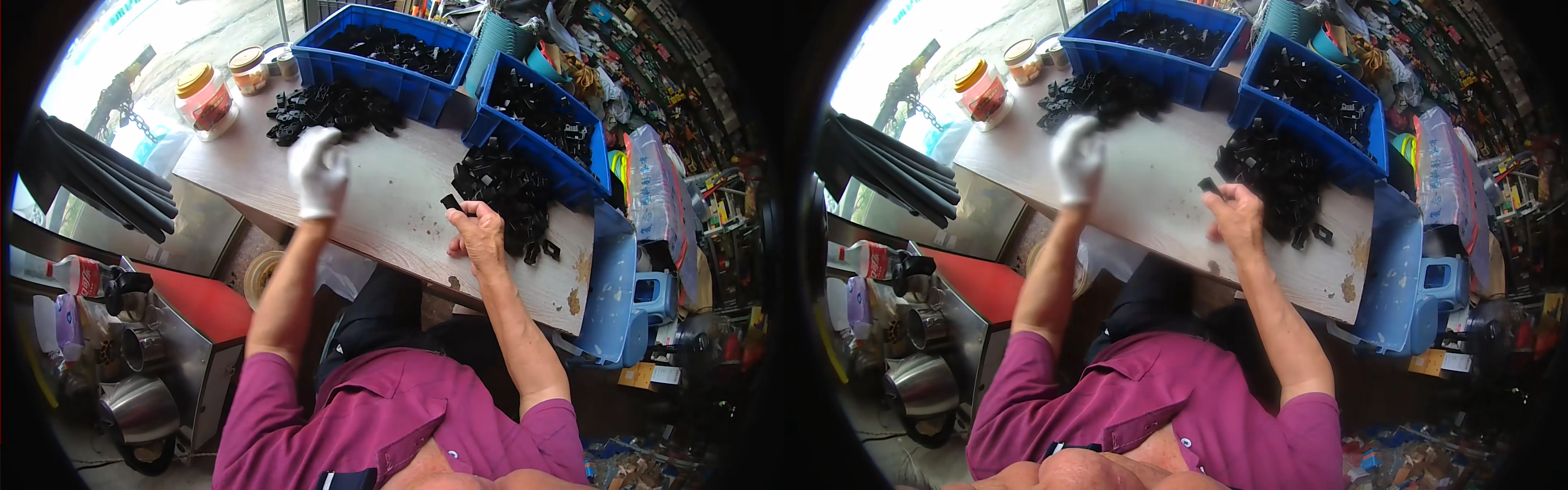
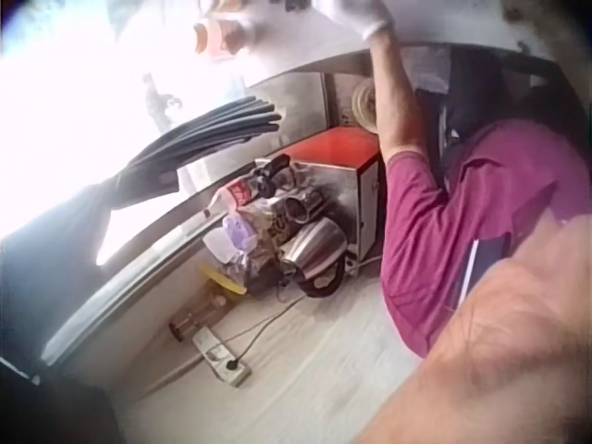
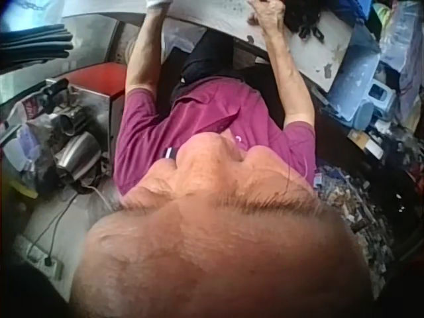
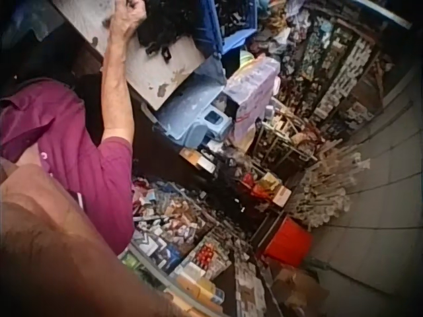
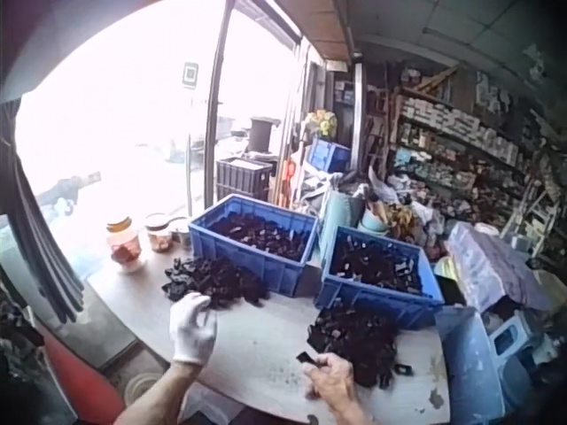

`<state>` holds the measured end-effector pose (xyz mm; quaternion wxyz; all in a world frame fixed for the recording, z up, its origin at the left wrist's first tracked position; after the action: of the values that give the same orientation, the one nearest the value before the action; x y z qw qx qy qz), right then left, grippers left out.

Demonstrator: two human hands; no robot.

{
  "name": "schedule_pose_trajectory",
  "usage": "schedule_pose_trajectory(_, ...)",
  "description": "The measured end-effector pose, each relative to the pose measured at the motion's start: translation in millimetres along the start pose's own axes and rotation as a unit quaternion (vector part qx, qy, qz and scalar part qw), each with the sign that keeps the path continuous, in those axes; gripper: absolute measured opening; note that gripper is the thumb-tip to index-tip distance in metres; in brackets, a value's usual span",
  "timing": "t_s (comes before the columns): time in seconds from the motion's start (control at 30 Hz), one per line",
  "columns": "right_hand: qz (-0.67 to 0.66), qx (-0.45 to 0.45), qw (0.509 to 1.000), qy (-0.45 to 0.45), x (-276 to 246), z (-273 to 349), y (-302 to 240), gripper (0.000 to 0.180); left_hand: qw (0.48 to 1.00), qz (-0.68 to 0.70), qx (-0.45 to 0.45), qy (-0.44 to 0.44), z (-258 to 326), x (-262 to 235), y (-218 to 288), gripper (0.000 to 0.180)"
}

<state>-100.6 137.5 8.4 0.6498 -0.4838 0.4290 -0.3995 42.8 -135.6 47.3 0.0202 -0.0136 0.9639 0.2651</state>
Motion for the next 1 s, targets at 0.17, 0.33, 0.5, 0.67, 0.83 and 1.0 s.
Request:
schedule_pose_trajectory(0.17,0.006,0.015,1.0,0.0,1.7,-5.8,4.7,0.034,0.953,-0.242,0.134,-0.126,-27.2,9.6,-57.0,0.023)
schedule_pose_trajectory(0.33,0.025,0.018,1.0,0.002,2.9,-2.4,2.9,0.032,0.959,-0.155,0.179,-0.153,-8.9,16.6,-39.8,0.022)
schedule_pose_trajectory(0.5,0.023,0.019,1.0,-0.005,1.6,-4.7,3.3,0.033,0.963,-0.093,0.203,-0.152,-9.5,22.9,-2.5,0.025)
schedule_pose_trajectory(0.67,0.057,0.014,0.998,-0.012,5.6,-3.8,-3.1,0.033,0.94,0.002,0.179,-0.289,22.4,28.9,49.8,0.021)
schedule_pose_trajectory(0.83,0.072,0.016,0.997,-0.018,7.5,-5.2,-2.3,0.033,0.939,0.006,0.11,-0.326,44.1,40.2,54.2,0.012)
schedule_pose_trajectory(1.0,0.095,0.018,0.995,-0.012,10.5,-4.8,-3.8,0.033,0.922,-0.011,-0.019,-0.386,35.2,54.5,30.8,0.014)
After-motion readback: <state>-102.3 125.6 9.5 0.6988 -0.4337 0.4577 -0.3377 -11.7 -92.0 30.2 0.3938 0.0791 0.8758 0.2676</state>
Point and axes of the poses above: each hand's wrist, its own z-axis away from the middle knuckle, its own x-axis out of the palm, y = z × x, the point moved 7 cm from there along -z, towards the middle knuckle, and after that the axes turned 13 degrees about y, right-handed, at the moved point
